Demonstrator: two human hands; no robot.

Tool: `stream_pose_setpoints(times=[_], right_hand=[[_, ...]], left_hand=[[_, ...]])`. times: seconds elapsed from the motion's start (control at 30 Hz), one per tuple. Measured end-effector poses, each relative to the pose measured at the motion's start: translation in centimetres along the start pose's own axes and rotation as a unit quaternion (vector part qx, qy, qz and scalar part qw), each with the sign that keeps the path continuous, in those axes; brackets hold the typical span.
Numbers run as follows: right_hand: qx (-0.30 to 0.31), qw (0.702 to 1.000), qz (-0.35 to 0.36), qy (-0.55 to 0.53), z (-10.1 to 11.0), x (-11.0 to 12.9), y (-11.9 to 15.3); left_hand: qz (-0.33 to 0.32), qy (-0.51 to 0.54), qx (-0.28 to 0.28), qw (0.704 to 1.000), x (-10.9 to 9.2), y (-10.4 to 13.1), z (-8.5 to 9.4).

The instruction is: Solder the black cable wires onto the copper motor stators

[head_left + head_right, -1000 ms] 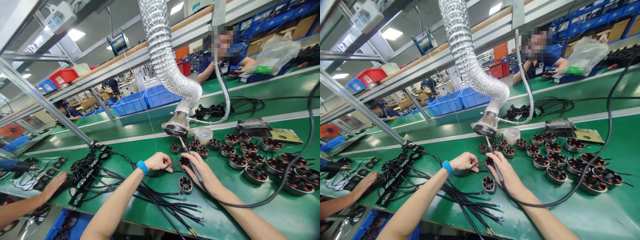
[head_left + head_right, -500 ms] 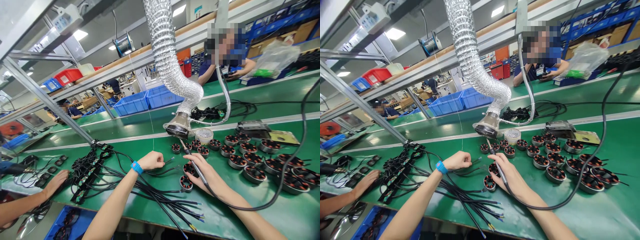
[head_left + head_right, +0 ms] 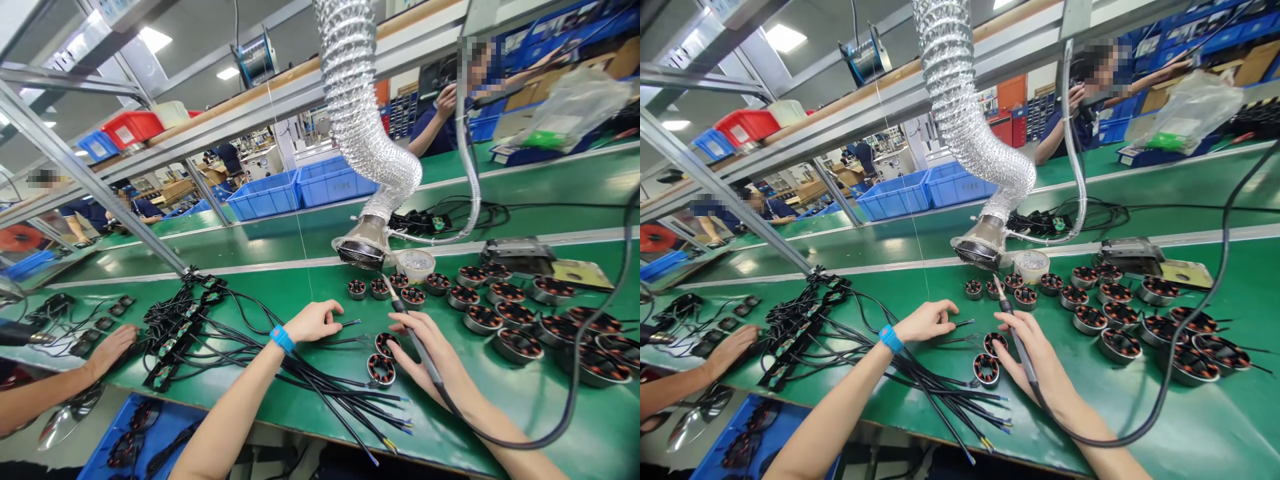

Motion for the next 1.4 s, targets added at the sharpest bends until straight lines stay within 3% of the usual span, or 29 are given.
stream_pose_setpoints(times=[0.1,0.2,0.3,0.33,0.47,0.63,0.8,1.03,1.13,1.27,1.4], right_hand=[[-0.051,0.998,0.019,0.018,0.6,-0.3,0.0],[-0.091,0.994,0.029,0.059,0.7,-0.9,0.2],[-0.155,0.983,0.022,0.096,1.3,-1.3,0.2],[-0.144,0.985,0.021,0.094,1.1,-1.3,0.0],[-0.121,0.989,0.031,0.083,0.9,-1.0,-0.1],[-0.111,0.990,0.036,0.080,0.8,-1.2,0.6],[-0.080,0.994,0.042,0.056,0.7,-1.2,1.0],[-0.009,0.998,0.048,0.036,-0.3,-2.0,-0.5],[0.051,0.995,0.068,0.047,-1.0,-1.7,-2.0],[0.073,0.990,0.100,0.068,-1.5,-1.1,-3.7],[0.083,0.990,0.101,0.057,-2.2,-1.2,-4.3]], left_hand=[[0.048,-0.014,-0.072,0.996,0.2,-0.6,0.9],[0.011,-0.067,-0.132,0.989,-1.7,-1.5,1.1],[-0.065,-0.134,-0.119,0.982,-4.3,-3.2,-0.2],[-0.062,-0.168,-0.115,0.977,-4.7,-3.8,-0.5],[0.007,-0.277,-0.117,0.954,-5.7,-5.6,-0.7],[0.060,-0.290,-0.117,0.948,-6.0,-5.8,-0.6],[0.023,-0.252,-0.100,0.962,-5.9,-4.9,-0.9],[-0.054,-0.045,-0.047,0.996,-7.4,-1.1,-1.7],[-0.024,0.049,-0.107,0.993,-6.9,-0.8,-0.4],[0.043,0.055,-0.221,0.973,-4.5,-1.2,1.6],[0.090,0.050,-0.184,0.978,-2.6,-1.8,1.1]])
Point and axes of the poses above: each hand's wrist, its own y-axis away from the middle knuckle, its own z-axis out of the back of the hand, x = y × z, the point moved 7 cm from there along -y, towards the middle knuckle
